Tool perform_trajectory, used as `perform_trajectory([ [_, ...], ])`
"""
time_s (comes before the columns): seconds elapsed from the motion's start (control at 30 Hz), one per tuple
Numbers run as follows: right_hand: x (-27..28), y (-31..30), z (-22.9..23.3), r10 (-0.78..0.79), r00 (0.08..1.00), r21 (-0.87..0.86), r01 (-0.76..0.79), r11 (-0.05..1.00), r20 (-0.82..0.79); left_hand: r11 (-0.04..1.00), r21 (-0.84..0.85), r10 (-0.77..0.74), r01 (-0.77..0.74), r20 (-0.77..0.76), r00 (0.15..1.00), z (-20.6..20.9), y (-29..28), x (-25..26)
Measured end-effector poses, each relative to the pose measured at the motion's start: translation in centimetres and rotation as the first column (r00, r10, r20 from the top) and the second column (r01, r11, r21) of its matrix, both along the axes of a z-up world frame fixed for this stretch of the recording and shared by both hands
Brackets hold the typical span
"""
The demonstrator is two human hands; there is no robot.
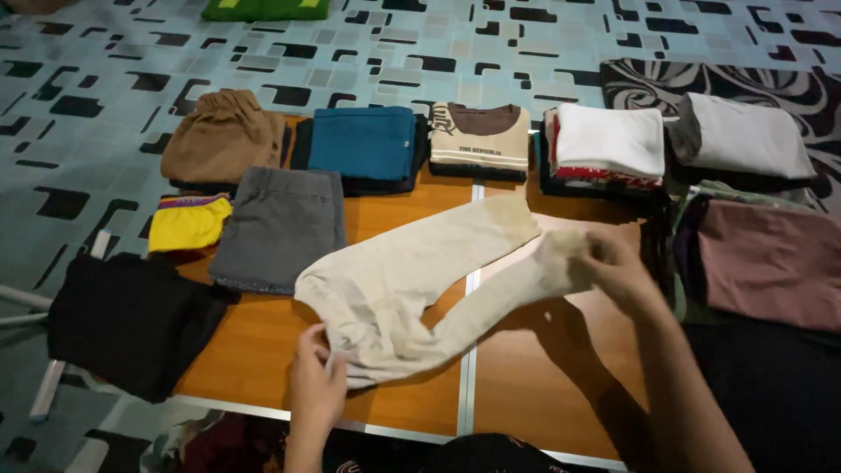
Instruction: The person folds several garments on a wooden table, including brown pants, yellow underwear, and white pants. Each item is smoothed and folded into a compact shape and placed in a neat stack.
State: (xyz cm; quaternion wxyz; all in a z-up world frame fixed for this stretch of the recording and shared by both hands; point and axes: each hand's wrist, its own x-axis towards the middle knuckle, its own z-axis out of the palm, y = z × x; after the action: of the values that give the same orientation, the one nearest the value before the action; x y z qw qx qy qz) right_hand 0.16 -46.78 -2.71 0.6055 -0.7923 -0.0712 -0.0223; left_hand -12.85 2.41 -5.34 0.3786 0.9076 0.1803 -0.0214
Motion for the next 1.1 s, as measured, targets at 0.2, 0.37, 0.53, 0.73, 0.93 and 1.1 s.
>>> perform_trajectory([
  [0.2,-3.9,-2.0,5.2,-0.282,0.949,-0.064,0.276,0.959,-0.139,0.988,-0.125,0.131,-0.091,0.364,0.922,0.3,1.2,-1.3],
  [0.37,-3.1,-4.0,0.1,-0.267,0.915,-0.429,0.12,0.895,-0.302,0.997,0.075,0.018,-0.029,0.143,0.99,-2.2,2.7,-1.6],
  [0.53,-3.1,-2.0,2.5,-0.208,0.937,-0.395,0.085,0.915,-0.279,0.999,0.045,0.022,-0.031,0.199,0.98,-3.0,3.1,-1.7],
  [0.73,-1.7,-5.4,1.7,0.016,0.996,0.163,-0.031,0.986,0.088,0.995,-0.087,-0.023,0.046,0.255,0.967,-2.2,2.9,-1.8],
  [0.93,-2.1,-3.3,-0.6,-0.348,0.918,-0.667,0.38,0.641,0.188,0.957,0.265,-0.173,0.12,0.189,0.967,0.4,1.0,-2.4],
  [1.1,-8.1,16.7,7.4,-0.437,0.685,0.067,0.577,0.814,-0.583,0.892,0.386,-0.352,0.235,0.265,0.898,-0.1,-3.3,-1.6],
])
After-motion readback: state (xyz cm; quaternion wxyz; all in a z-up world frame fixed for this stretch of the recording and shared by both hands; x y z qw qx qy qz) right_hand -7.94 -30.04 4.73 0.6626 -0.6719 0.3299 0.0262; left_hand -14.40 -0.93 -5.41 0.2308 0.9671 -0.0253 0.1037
